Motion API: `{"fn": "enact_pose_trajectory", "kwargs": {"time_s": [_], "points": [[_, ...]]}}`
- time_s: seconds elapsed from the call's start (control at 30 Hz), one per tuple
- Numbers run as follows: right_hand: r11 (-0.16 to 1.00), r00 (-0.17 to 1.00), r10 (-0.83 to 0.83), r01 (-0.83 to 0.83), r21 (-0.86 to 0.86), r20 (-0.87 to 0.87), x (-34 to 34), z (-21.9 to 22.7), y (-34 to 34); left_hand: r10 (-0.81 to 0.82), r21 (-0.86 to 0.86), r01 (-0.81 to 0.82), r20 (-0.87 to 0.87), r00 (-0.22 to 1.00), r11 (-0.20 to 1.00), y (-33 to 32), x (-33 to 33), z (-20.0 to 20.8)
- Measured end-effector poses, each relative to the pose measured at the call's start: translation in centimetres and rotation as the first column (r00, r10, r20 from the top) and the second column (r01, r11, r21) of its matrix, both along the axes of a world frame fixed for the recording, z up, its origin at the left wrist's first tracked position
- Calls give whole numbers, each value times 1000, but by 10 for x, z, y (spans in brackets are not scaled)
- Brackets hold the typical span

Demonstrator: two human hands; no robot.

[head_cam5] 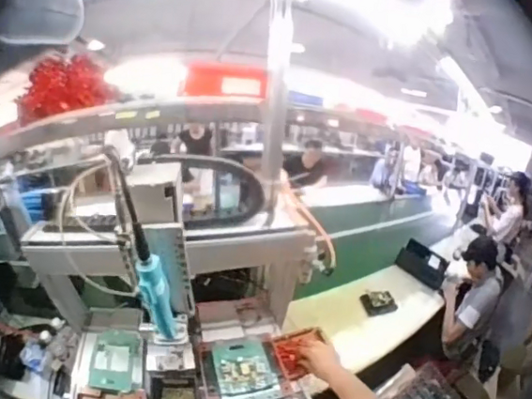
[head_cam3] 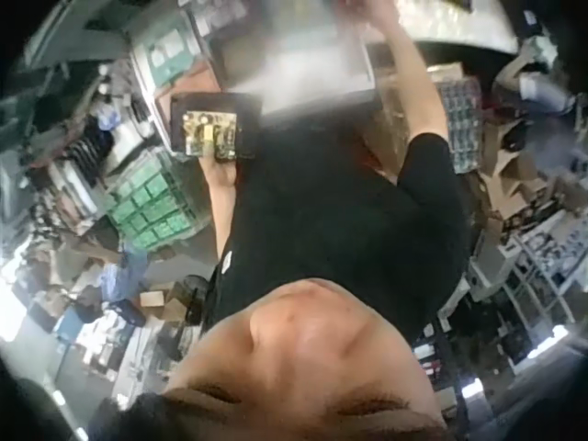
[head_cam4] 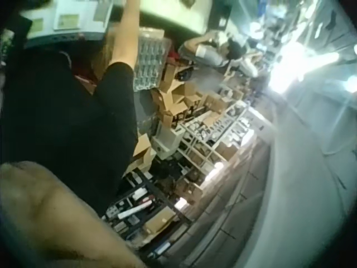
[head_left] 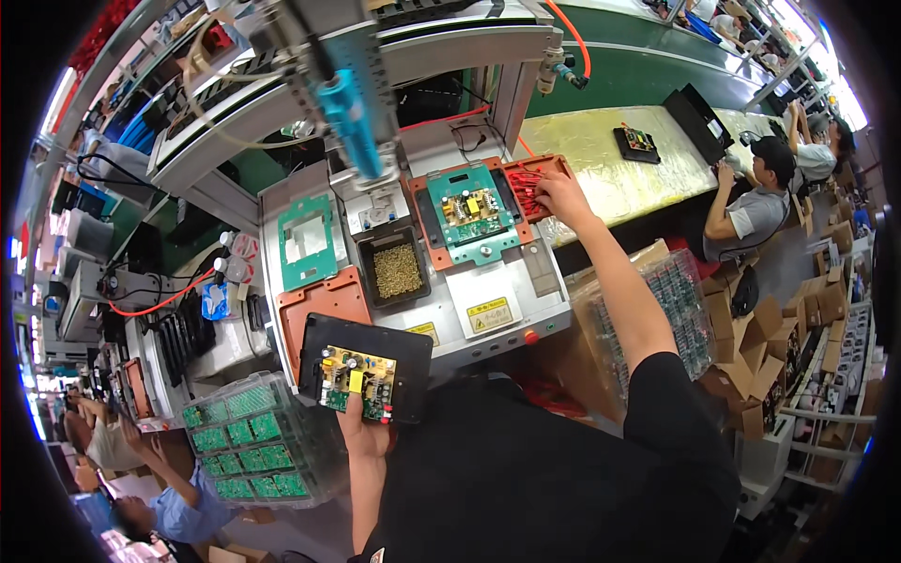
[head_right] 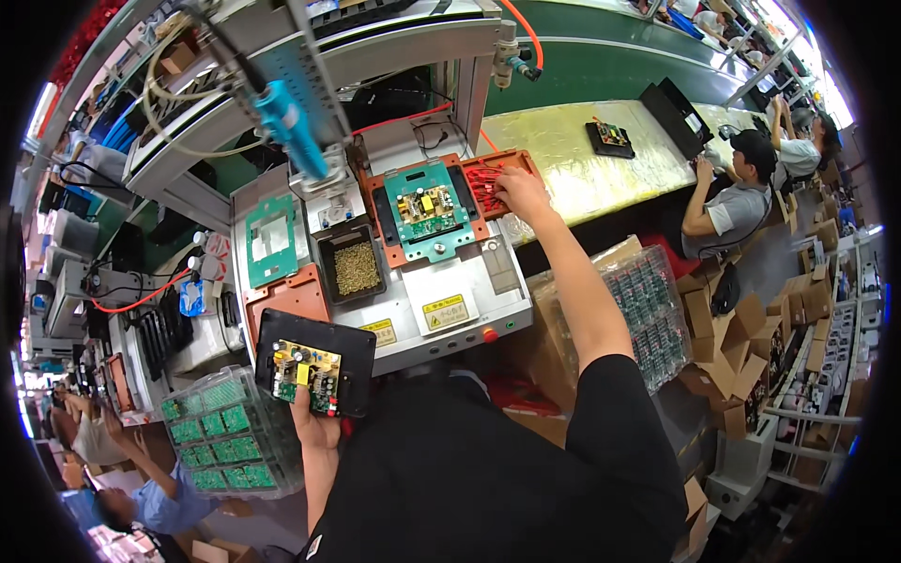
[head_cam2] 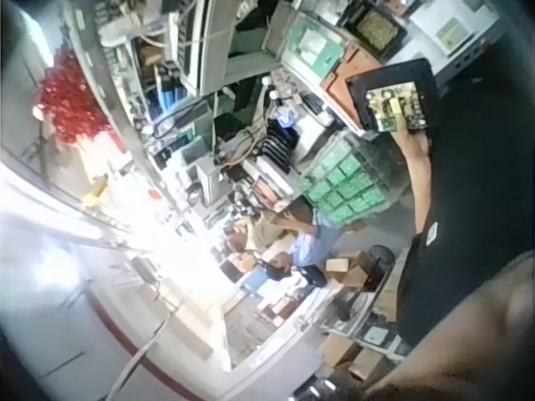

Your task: Assembling and testing circuit boards in an electronics factory setting.

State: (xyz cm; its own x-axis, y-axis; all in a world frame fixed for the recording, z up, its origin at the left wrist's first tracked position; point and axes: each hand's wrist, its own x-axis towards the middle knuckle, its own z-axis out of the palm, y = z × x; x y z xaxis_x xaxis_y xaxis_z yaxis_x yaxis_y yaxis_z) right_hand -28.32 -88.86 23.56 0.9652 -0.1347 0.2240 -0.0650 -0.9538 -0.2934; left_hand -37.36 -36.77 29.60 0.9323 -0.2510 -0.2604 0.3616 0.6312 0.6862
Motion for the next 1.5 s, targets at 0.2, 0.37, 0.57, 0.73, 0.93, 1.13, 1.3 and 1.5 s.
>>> {"fn": "enact_pose_trajectory", "kwargs": {"time_s": [0.2,0.37,0.57,0.73,0.93,1.13,1.3,1.5], "points": [[977,958,50,-105,184,283,15,17,-2,37,31,-37,-2,999,999,-11,1,5],[875,879,-281,70,480,384,26,41,-17,8,34,-6,-61,998,999,-29,8,15],[661,762,-361,-198,724,538,1,102,20,-81,-73,70,-149,986,995,-45,19,20],[334,968,-195,-89,938,161,-57,115,116,-81,93,77,44,996,993,-68,21,34],[506,978,205,-73,859,-38,-93,151,212,-72,251,25,177,982,968,-72,20,31],[573,970,237,-89,815,-61,-89,171,233,-95,394,-48,336,937,918,-71,16,44],[669,974,225,-182,721,37,-85,175,246,-167,543,-130,464,870,830,-62,11,45],[747,950,271,-307,589,153,-82,166,252,-278,648,-192,551,787,737,-54,11,53]]}}
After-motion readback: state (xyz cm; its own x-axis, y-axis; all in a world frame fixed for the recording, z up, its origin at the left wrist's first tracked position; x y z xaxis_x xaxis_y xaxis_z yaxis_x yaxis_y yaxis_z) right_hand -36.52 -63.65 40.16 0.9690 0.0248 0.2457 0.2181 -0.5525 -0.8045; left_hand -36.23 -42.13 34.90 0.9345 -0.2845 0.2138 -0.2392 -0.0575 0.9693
